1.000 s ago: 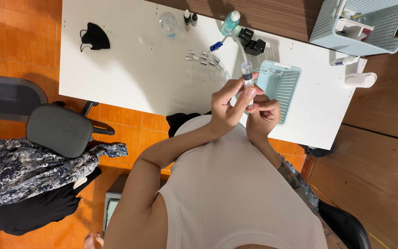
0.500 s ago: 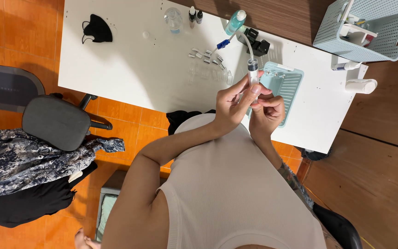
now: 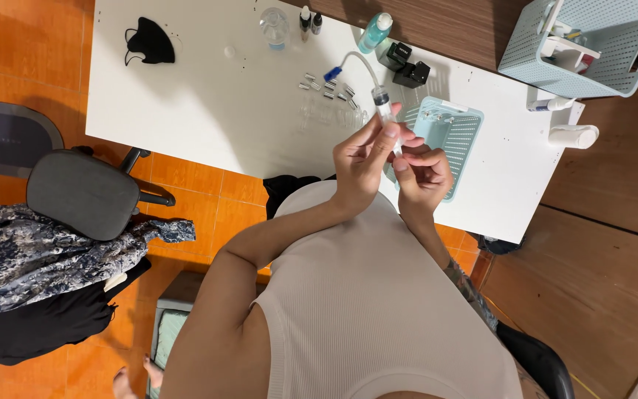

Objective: Filling small perfume vials with liquid using a syringe and tube assembly.

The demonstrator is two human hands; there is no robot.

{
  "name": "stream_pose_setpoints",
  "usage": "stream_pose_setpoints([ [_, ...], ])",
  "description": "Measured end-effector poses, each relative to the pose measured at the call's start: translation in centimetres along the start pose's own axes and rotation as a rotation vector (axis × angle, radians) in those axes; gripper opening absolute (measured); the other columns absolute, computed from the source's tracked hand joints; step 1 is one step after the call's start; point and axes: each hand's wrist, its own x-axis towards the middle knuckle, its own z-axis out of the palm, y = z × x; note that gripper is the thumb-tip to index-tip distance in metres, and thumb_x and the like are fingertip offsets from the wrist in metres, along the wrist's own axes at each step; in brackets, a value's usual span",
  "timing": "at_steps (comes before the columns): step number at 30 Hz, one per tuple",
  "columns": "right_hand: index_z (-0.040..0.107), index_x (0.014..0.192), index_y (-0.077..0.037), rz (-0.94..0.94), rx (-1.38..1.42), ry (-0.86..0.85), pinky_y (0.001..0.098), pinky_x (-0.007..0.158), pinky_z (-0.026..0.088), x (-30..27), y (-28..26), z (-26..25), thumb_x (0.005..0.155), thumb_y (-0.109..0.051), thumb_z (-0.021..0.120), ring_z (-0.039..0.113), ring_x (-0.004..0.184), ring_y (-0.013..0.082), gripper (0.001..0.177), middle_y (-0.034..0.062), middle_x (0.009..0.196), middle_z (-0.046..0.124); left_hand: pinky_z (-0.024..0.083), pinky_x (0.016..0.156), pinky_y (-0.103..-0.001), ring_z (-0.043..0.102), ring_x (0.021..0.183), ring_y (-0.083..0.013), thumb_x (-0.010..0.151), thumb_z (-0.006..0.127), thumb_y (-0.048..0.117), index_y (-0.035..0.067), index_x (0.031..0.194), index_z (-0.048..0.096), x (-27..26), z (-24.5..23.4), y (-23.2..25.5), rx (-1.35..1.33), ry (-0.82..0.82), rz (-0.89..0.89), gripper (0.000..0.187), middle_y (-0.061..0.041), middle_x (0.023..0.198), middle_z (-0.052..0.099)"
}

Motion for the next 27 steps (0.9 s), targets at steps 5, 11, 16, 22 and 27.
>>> stream_pose_setpoints([
  [5, 0.054, 0.086, 0.002, -0.018, -0.002, -0.028, 0.0321, 0.071, 0.058, -0.2, 0.4, -0.5, 0.094, -0.001, 0.078, 0.07, 0.079, 0.0245, 0.025, 0.0236, 0.084, 0.068, 0.057, 0.1, -0.048, 0.076, 0.095, -0.0315, 0.108, 0.061, 0.015, -0.006, 0.14, 0.057, 0.2, -0.5, -0.5, 0.064, 0.011, 0.024, 0.038, -0.02, 0.099, 0.076],
  [11, 0.055, 0.086, 0.001, -0.005, 0.012, -0.042, 0.0313, 0.071, 0.056, -0.6, 0.0, -0.7, 0.093, 0.0, 0.078, 0.069, 0.078, 0.0249, 0.023, 0.0232, 0.082, 0.068, 0.054, 0.103, -0.05, 0.077, 0.092, -0.0316, 0.107, 0.062, 0.015, -0.006, 0.138, 0.059, 0.2, -0.9, -0.8, 0.102, 0.023, 0.034, 0.037, -0.02, 0.096, 0.076],
  [16, 0.056, 0.085, 0.001, 0.0, 0.026, -0.042, 0.0299, 0.07, 0.055, -1.1, 0.4, -1.2, 0.091, 0.0, 0.078, 0.069, 0.077, 0.0238, 0.022, 0.0229, 0.081, 0.069, 0.05, 0.109, -0.052, 0.078, 0.09, -0.0312, 0.107, 0.061, 0.014, -0.005, 0.137, 0.059, 0.0, -1.0, -0.7, 0.128, 0.02, 0.051, 0.035, -0.019, 0.095, 0.076],
  [22, 0.057, 0.085, 0.002, -0.009, 0.044, -0.055, 0.031, 0.07, 0.055, -1.6, 0.6, -1.6, 0.09, 0.001, 0.078, 0.068, 0.076, 0.0248, 0.021, 0.0249, 0.081, 0.069, 0.048, 0.114, -0.051, 0.078, 0.088, -0.0294, 0.108, 0.06, 0.013, -0.003, 0.137, 0.061, 0.0, 0.2, 1.7, 0.169, 0.013, 0.078, 0.033, -0.017, 0.094, 0.075],
  [27, 0.058, 0.085, 0.002, -0.011, 0.057, -0.066, 0.0302, 0.071, 0.054, -2.0, 0.5, -1.8, 0.09, 0.002, 0.078, 0.068, 0.077, 0.0248, 0.02, 0.0255, 0.083, 0.07, 0.044, 0.116, -0.054, 0.078, 0.086, -0.0295, 0.109, 0.058, 0.012, -0.004, 0.137, 0.059, -0.3, -0.1, 1.2, 0.161, 0.025, 0.046, 0.033, -0.017, 0.094, 0.074],
])
